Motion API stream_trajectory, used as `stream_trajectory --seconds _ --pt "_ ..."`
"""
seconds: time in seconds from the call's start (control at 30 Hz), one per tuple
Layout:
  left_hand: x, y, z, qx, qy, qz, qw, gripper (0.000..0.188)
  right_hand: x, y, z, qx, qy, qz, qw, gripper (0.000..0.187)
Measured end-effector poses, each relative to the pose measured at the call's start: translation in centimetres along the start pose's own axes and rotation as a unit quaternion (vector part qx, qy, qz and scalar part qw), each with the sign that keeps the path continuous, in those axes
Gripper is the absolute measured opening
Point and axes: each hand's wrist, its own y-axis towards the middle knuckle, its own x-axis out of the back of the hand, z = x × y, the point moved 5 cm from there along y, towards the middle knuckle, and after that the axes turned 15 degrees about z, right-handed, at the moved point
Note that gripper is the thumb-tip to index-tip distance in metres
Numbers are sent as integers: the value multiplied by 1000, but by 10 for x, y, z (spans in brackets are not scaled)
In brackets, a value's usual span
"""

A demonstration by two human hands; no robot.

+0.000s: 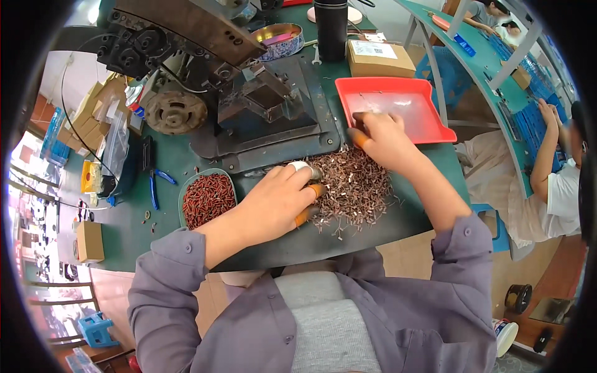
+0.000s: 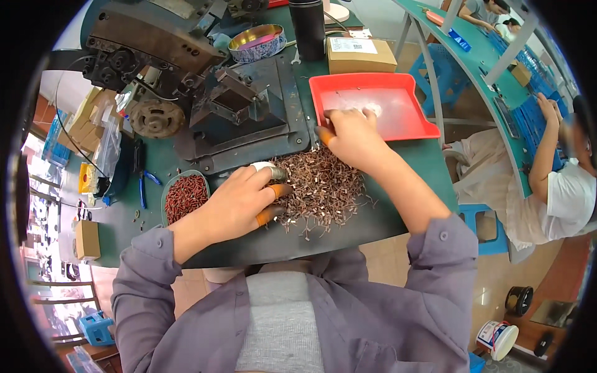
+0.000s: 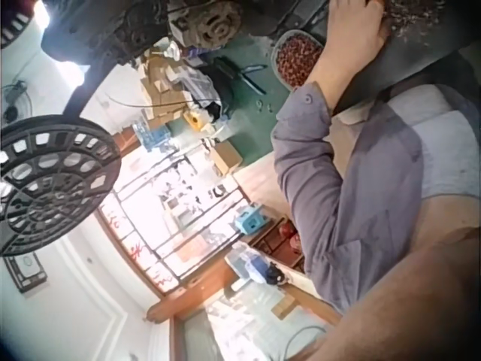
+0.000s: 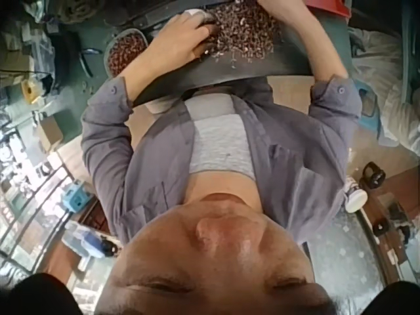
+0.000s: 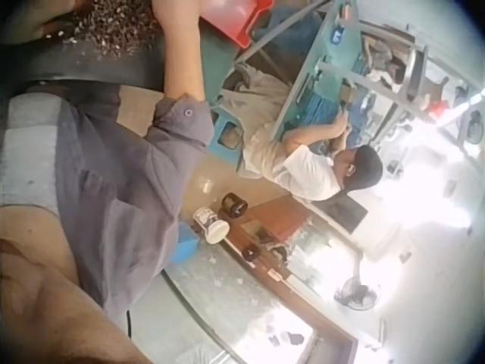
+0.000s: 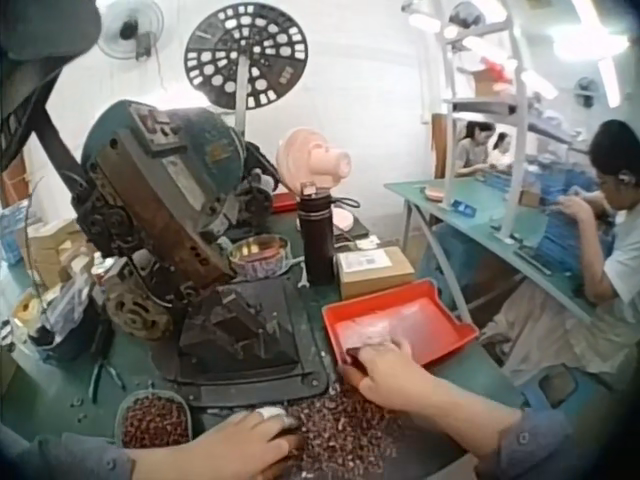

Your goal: The person unboxes and unwraps packages of small metal components, empties them into trays and containers, and sorts through the parts on the workbench by hand.

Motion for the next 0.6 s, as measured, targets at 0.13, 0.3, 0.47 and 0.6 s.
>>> stream_trajectory --seconds 0.13,0.3,0.47,0.6 --pt "1 -2 2 -31 0 -27 999 35 -19 17 17 -2 58 82 995 37" --pt "4 2 6 -17 -5 -11 1000 37 -17 18 23 -12 42 124 991 42" --pt "7 1 2 -38 1 -21 999 38 14 15 -15 43 185 2 982 33" --pt "12 30 -2 -67 15 -64 996 26 18 58 -76 -36 50 10 998 25"
